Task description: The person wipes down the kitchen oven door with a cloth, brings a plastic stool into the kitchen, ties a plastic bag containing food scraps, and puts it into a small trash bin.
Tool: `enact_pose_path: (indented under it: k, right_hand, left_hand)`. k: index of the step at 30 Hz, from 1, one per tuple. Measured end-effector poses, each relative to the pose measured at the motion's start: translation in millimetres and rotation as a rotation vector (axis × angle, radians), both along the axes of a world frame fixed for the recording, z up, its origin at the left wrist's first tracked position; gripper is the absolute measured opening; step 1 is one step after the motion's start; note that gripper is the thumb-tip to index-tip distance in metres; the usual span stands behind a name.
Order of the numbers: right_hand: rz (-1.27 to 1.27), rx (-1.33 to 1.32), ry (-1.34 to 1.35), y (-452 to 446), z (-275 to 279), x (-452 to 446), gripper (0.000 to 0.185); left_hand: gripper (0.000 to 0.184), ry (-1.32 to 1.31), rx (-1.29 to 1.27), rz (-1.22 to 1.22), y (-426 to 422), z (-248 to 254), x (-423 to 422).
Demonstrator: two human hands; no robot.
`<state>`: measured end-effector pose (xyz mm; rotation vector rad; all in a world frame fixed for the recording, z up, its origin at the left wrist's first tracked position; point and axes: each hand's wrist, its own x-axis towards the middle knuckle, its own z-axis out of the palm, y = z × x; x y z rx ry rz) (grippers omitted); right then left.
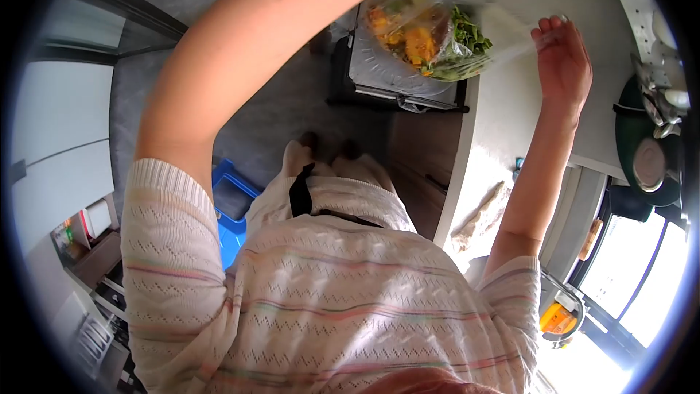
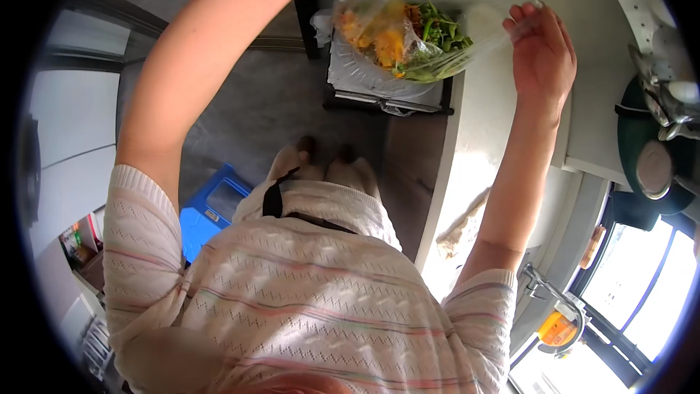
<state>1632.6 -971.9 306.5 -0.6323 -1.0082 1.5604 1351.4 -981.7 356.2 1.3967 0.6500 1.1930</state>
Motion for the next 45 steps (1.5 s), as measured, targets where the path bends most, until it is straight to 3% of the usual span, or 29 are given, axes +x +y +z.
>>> enact_pose_path:
  k: [4,7,10,11,14,16,18,23,29,33,39,40,42,45]
  right_hand:
    - [-0.020,0.014,0.014,-5.6,3.6,-4.3,0.016]
    - [-0.124,0.011,-0.049,-3.8,8.0,-13.8,0.015]
    - [-0.162,0.018,-0.175,-1.8,12.1,-29.4,0.013]
    - [-0.140,0.032,-0.227,-1.4,13.1,-35.4,0.013]
    - [-0.159,0.087,-0.455,-7.2,9.5,-53.2,0.012]
    - [-0.203,0.110,-0.639,-10.5,1.7,-60.4,0.012]
    - [-0.247,0.115,-0.828,-8.3,-16.3,-61.2,0.013]
    - [-0.290,0.165,-0.890,-5.0,-46.7,-65.0,0.011]
    - [0.163,0.064,-0.365,8.3,-63.1,-59.6,0.014]
    - [0.113,0.036,-0.326,10.5,-67.0,-65.6,0.013]
    - [-0.021,0.079,-0.422,22.6,-69.1,-59.6,0.010]
    - [-0.022,0.082,-0.451,24.1,-69.3,-60.5,0.010]
    - [-0.052,0.055,-0.468,24.5,-69.0,-61.7,0.008]
    - [-0.140,0.025,-0.490,23.0,-64.5,-60.9,0.008]
  left_hand:
    - [0.012,0.010,0.170,0.034,3.3,-4.5,9.4]
    - [0.015,0.227,0.419,0.298,14.2,-5.1,20.9]
    - [0.016,0.269,0.473,0.281,22.8,-8.8,30.0]
    - [0.016,0.422,0.505,0.291,25.3,-7.9,30.4]
    - [0.015,0.628,0.119,0.259,3.2,2.1,43.1]
    - [0.019,0.703,0.119,0.161,4.0,-6.4,42.6]
    - [0.019,0.714,0.376,-0.007,21.5,-42.9,34.6]
    - [0.018,0.791,0.372,0.048,17.7,-52.2,33.2]
    - [0.030,0.960,0.351,0.160,48.0,-60.6,45.8]
    - [0.031,1.179,0.602,0.072,63.3,-71.7,60.8]
    - [0.015,0.275,0.076,-0.061,46.2,-163.0,47.9]
    - [0.024,0.534,0.124,-0.046,33.1,-154.0,45.2]
    - [0.027,0.665,-0.016,0.048,29.3,-152.5,55.2]
    - [0.024,0.241,-0.118,0.024,30.2,-162.4,51.5]
